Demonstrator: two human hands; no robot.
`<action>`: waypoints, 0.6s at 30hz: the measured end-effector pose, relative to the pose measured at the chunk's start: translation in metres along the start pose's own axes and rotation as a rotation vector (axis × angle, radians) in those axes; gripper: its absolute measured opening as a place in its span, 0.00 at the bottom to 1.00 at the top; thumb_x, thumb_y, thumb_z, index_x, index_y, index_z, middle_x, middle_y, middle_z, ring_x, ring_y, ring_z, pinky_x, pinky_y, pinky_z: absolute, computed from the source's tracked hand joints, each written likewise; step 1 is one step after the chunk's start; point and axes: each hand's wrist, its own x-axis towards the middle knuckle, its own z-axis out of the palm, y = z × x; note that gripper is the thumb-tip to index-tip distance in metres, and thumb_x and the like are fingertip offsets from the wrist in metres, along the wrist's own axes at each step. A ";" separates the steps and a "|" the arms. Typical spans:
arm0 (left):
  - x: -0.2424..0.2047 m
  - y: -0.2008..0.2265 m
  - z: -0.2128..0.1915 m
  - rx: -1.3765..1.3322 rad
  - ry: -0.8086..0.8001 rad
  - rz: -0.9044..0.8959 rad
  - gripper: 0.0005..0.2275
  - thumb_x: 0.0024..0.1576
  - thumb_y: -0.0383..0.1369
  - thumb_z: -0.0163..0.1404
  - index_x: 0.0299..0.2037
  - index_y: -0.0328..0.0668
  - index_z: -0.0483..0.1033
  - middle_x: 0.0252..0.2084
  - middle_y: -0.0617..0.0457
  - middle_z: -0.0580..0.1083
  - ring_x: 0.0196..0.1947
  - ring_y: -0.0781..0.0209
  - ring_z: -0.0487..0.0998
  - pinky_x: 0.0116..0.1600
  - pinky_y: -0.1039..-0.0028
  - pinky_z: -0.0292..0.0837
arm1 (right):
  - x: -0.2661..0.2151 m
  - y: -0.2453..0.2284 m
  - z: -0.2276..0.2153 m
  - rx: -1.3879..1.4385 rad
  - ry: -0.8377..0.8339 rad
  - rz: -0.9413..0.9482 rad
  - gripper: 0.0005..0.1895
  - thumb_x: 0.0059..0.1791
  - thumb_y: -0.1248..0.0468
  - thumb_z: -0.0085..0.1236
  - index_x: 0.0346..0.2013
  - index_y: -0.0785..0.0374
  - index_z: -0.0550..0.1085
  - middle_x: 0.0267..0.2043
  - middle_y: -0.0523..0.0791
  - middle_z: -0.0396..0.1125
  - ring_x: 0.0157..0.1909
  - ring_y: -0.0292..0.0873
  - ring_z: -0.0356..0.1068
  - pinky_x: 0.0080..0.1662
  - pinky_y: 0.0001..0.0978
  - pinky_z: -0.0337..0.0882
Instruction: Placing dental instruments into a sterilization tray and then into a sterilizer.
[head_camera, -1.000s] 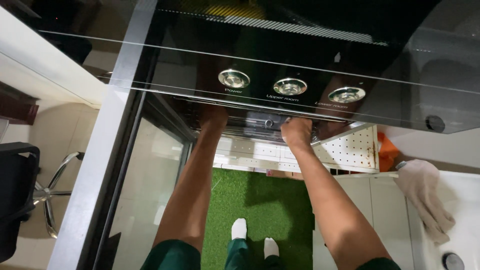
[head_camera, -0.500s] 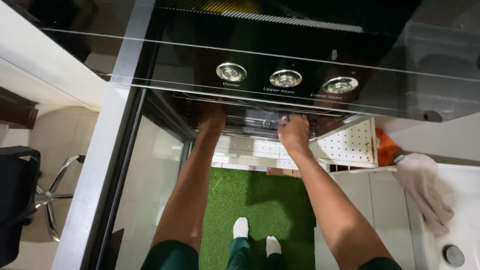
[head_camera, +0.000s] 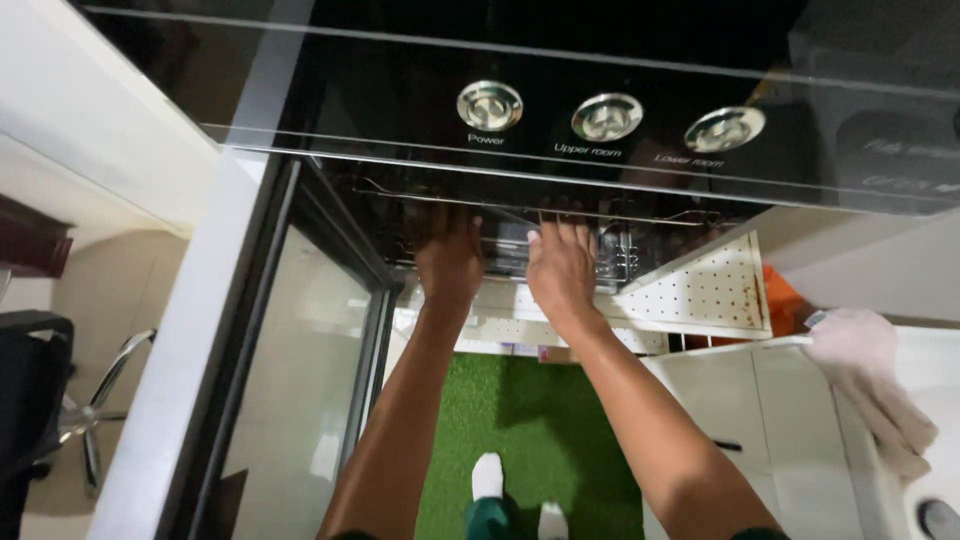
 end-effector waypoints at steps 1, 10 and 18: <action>0.000 0.005 -0.005 0.033 -0.013 0.038 0.15 0.66 0.39 0.47 0.57 0.43 0.77 0.62 0.37 0.71 0.61 0.34 0.69 0.68 0.46 0.61 | -0.001 0.000 0.003 -0.008 0.072 -0.058 0.13 0.54 0.62 0.52 0.49 0.69 0.74 0.52 0.55 0.67 0.57 0.60 0.63 0.61 0.56 0.60; -0.018 -0.006 -0.005 0.019 0.225 0.228 0.15 0.64 0.38 0.49 0.54 0.36 0.77 0.62 0.35 0.72 0.61 0.31 0.69 0.67 0.43 0.58 | -0.005 0.011 0.024 0.081 0.342 -0.275 0.16 0.55 0.62 0.54 0.54 0.71 0.73 0.51 0.56 0.66 0.55 0.61 0.63 0.60 0.56 0.62; -0.032 -0.023 0.001 -0.020 0.344 0.274 0.15 0.64 0.38 0.51 0.51 0.32 0.80 0.56 0.29 0.73 0.55 0.31 0.73 0.59 0.48 0.69 | -0.020 0.031 0.016 0.152 0.535 -0.363 0.12 0.52 0.67 0.57 0.49 0.69 0.74 0.49 0.56 0.65 0.56 0.61 0.63 0.57 0.53 0.65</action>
